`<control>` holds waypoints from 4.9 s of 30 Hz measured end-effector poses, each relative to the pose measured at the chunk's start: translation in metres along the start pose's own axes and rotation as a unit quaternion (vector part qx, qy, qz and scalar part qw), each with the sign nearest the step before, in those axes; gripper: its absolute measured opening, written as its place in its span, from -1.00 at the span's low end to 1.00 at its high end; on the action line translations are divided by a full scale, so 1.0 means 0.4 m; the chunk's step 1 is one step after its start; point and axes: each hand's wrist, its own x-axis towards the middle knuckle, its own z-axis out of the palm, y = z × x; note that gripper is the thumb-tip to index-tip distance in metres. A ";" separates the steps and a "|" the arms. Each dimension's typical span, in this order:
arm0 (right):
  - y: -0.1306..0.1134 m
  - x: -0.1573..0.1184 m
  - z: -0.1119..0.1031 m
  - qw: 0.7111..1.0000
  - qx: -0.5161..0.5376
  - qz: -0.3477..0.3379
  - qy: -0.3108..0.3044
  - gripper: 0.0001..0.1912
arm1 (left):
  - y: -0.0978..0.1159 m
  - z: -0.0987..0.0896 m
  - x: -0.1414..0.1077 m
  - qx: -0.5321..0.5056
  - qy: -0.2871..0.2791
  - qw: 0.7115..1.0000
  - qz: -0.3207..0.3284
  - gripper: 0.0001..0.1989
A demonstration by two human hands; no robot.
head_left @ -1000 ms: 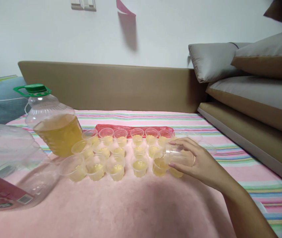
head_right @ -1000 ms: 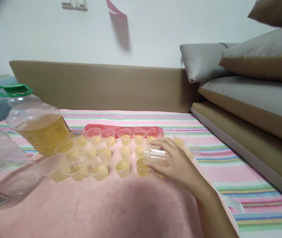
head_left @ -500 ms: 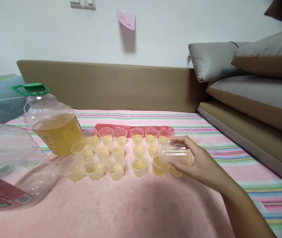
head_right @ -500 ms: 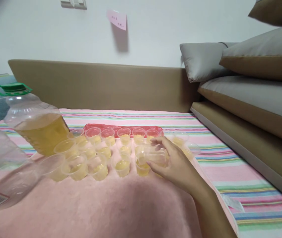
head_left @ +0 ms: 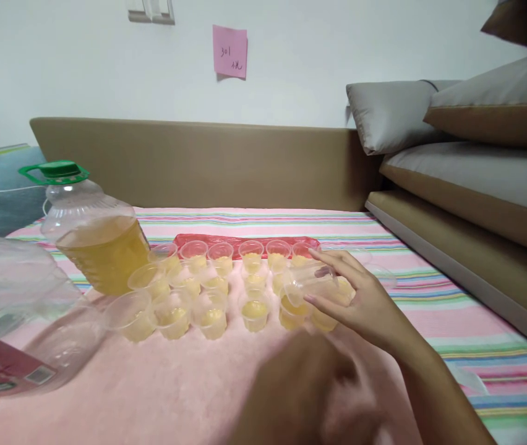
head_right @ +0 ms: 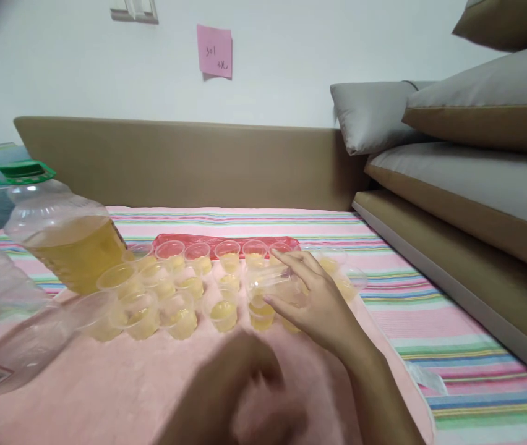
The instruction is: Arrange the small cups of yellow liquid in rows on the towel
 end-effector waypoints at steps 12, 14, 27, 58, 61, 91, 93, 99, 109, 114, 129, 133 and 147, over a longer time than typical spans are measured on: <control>-0.008 -0.020 -0.001 0.994 0.086 0.070 0.010 -0.29 | -0.168 -0.084 0.107 0.022 0.003 0.985 -0.172 -0.24; -0.012 -0.024 -0.001 0.992 0.096 0.081 0.010 -0.28 | -0.181 -0.063 0.104 0.013 0.011 0.986 -0.168 -0.29; -0.019 -0.025 0.053 0.985 0.122 0.078 0.091 0.07 | -0.215 -0.031 0.093 0.035 0.050 0.989 -0.133 -0.50; -0.039 -0.039 0.050 0.990 0.045 0.038 0.128 -0.46 | -0.213 -0.029 0.089 0.062 0.050 0.991 -0.111 -0.48; -0.040 -0.040 0.051 0.989 0.045 0.036 0.133 -0.46 | -0.214 -0.030 0.089 0.062 0.050 0.991 -0.109 -0.47; -0.035 -0.052 0.041 0.988 0.081 0.005 0.132 -0.62 | -0.220 -0.047 0.079 0.053 0.026 0.991 -0.124 -0.40; -0.035 -0.053 0.039 0.988 0.083 0.003 0.133 -0.62 | -0.219 -0.047 0.078 0.054 0.026 0.991 -0.123 -0.40; -0.037 -0.054 0.037 0.990 0.069 -0.001 0.124 -0.63 | -0.221 -0.045 0.079 0.060 0.031 0.991 -0.119 -0.40; -0.043 -0.052 0.036 0.991 0.054 -0.014 0.122 -0.63 | -0.221 -0.046 0.077 0.064 0.030 0.991 -0.112 -0.39; -0.042 -0.052 0.034 0.991 0.051 -0.018 0.120 -0.64 | -0.219 -0.046 0.080 0.070 0.032 0.991 -0.110 -0.38; -0.045 -0.053 0.038 0.990 0.068 0.001 0.120 -0.63 | -0.212 -0.048 0.082 0.073 0.029 0.991 -0.111 -0.44; -0.048 -0.054 0.039 0.991 0.072 0.007 0.116 -0.61 | -0.210 -0.048 0.084 0.069 0.029 0.991 -0.112 -0.44; -0.048 -0.053 0.037 0.992 0.067 -0.001 0.110 -0.63 | -0.210 -0.051 0.081 0.071 0.019 0.990 -0.117 -0.42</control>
